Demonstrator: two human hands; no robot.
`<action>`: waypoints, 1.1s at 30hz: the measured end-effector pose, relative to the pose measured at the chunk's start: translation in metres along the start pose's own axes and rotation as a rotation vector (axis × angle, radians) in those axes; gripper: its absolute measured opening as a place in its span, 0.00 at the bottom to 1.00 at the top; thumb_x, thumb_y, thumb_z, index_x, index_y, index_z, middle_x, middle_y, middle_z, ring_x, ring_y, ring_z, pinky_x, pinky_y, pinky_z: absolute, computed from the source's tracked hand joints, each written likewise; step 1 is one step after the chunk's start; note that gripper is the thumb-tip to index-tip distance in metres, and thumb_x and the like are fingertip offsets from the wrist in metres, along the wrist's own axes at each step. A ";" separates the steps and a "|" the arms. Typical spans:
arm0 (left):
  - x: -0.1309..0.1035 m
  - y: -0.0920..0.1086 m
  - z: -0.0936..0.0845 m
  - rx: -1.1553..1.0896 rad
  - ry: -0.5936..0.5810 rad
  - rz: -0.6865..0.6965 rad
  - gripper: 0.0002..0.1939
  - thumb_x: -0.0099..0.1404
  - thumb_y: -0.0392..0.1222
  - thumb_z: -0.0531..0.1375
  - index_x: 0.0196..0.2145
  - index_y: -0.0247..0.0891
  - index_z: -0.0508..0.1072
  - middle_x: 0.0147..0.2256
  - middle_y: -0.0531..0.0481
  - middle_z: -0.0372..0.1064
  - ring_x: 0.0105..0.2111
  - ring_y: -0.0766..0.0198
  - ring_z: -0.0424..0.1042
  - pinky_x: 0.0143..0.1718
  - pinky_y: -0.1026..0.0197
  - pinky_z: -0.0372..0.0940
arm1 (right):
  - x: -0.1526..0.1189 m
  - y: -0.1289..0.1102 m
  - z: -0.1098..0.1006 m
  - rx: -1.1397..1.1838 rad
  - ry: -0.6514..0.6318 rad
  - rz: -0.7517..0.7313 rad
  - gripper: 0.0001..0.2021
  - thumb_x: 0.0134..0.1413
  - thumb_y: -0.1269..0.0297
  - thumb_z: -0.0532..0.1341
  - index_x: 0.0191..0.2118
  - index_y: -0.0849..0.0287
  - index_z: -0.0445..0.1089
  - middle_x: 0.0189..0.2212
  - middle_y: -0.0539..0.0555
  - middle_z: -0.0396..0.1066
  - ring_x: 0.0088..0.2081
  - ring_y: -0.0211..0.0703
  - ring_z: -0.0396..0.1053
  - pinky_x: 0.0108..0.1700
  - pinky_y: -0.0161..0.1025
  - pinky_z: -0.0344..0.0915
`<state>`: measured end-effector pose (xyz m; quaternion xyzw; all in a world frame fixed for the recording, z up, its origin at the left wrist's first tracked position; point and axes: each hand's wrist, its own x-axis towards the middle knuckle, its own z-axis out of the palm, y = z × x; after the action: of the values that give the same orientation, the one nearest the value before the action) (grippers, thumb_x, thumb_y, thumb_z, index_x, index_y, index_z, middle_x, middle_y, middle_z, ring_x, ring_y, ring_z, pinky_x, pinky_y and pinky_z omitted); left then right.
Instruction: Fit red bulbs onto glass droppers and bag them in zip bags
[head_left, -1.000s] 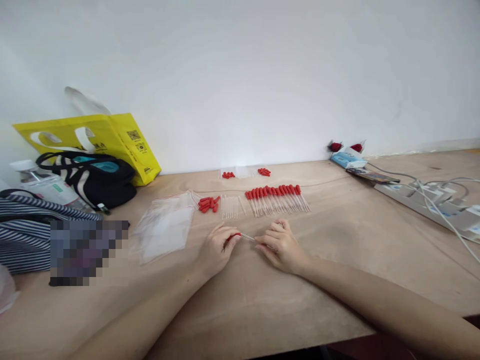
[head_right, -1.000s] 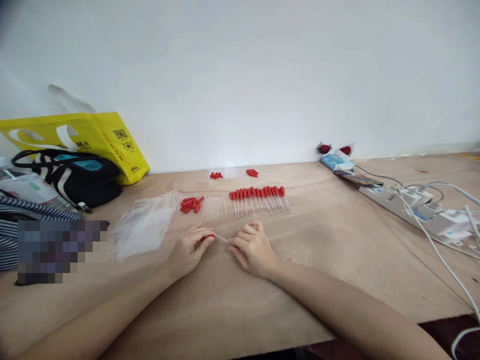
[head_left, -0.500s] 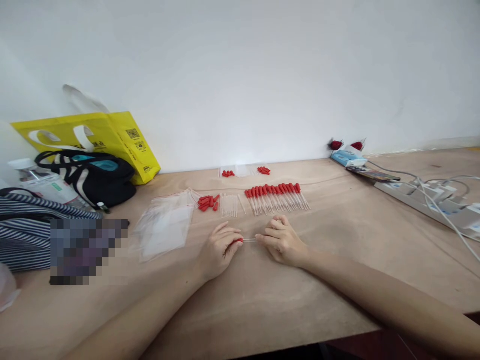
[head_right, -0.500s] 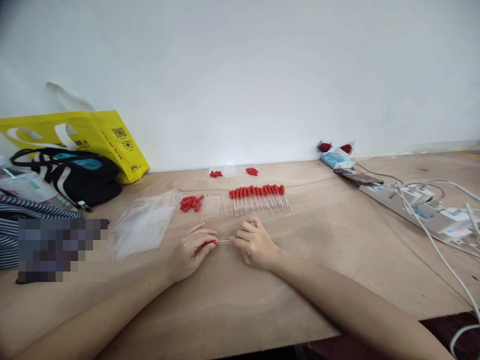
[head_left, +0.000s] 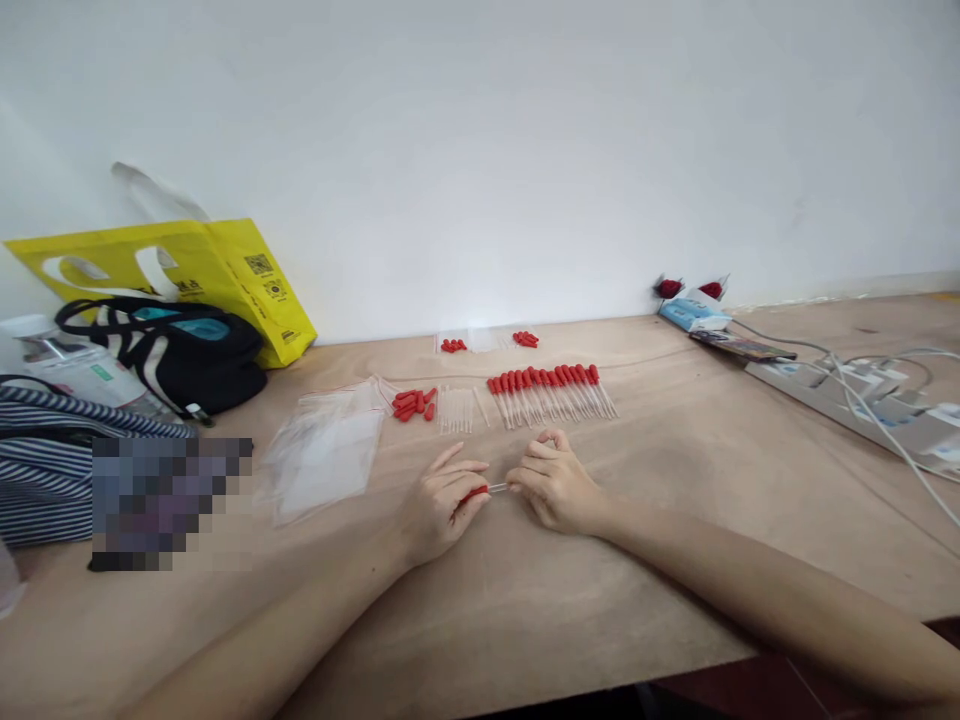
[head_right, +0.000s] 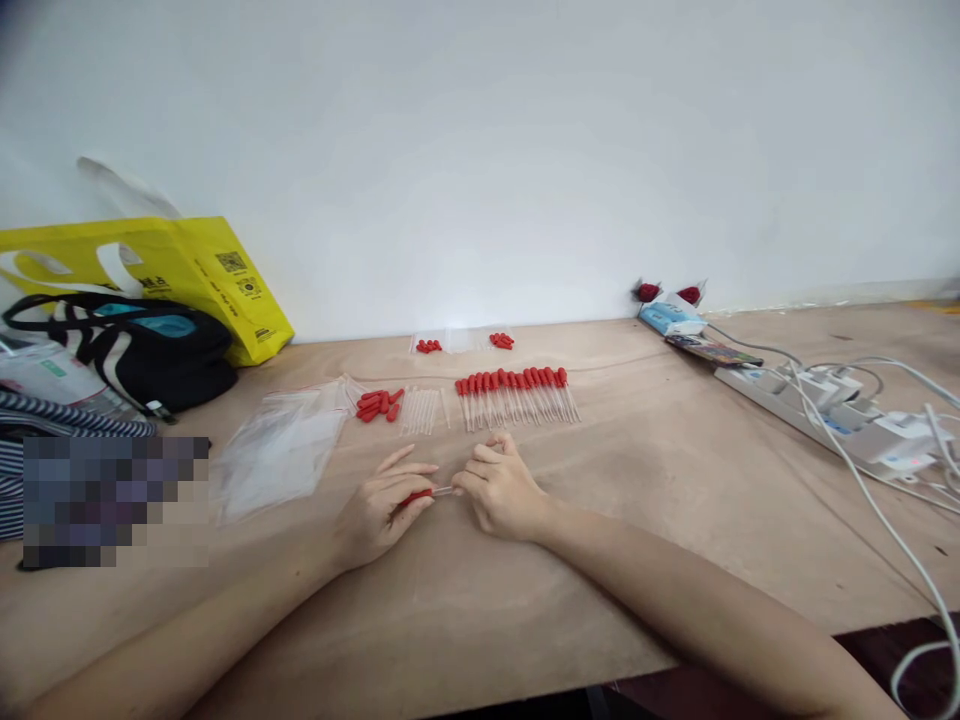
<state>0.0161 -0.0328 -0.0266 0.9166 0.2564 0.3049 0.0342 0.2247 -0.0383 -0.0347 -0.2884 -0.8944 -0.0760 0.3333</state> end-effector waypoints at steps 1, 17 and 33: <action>0.000 0.000 0.000 -0.004 -0.003 0.003 0.07 0.62 0.34 0.52 0.32 0.37 0.69 0.30 0.49 0.74 0.41 0.60 0.71 0.53 0.47 0.55 | 0.000 0.000 0.000 0.002 -0.010 0.004 0.11 0.55 0.70 0.49 0.30 0.61 0.68 0.21 0.51 0.65 0.30 0.39 0.57 0.42 0.43 0.48; -0.001 -0.017 -0.007 0.091 -0.107 -0.322 0.20 0.61 0.44 0.54 0.49 0.33 0.66 0.50 0.40 0.65 0.53 0.54 0.60 0.54 0.46 0.54 | -0.001 0.013 -0.003 -0.160 -0.073 0.256 0.10 0.56 0.65 0.53 0.30 0.59 0.71 0.26 0.53 0.69 0.33 0.40 0.59 0.38 0.41 0.44; -0.002 -0.020 -0.008 0.147 -0.271 -0.442 0.23 0.62 0.47 0.50 0.52 0.31 0.64 0.55 0.40 0.57 0.56 0.54 0.55 0.57 0.49 0.50 | 0.086 0.034 0.050 -0.312 -0.046 0.900 0.11 0.53 0.65 0.51 0.37 0.62 0.68 0.30 0.60 0.72 0.38 0.47 0.66 0.42 0.43 0.45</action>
<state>0.0013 -0.0170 -0.0259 0.8708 0.4649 0.1452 0.0670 0.1639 0.0465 -0.0194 -0.6954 -0.6656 -0.0511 0.2661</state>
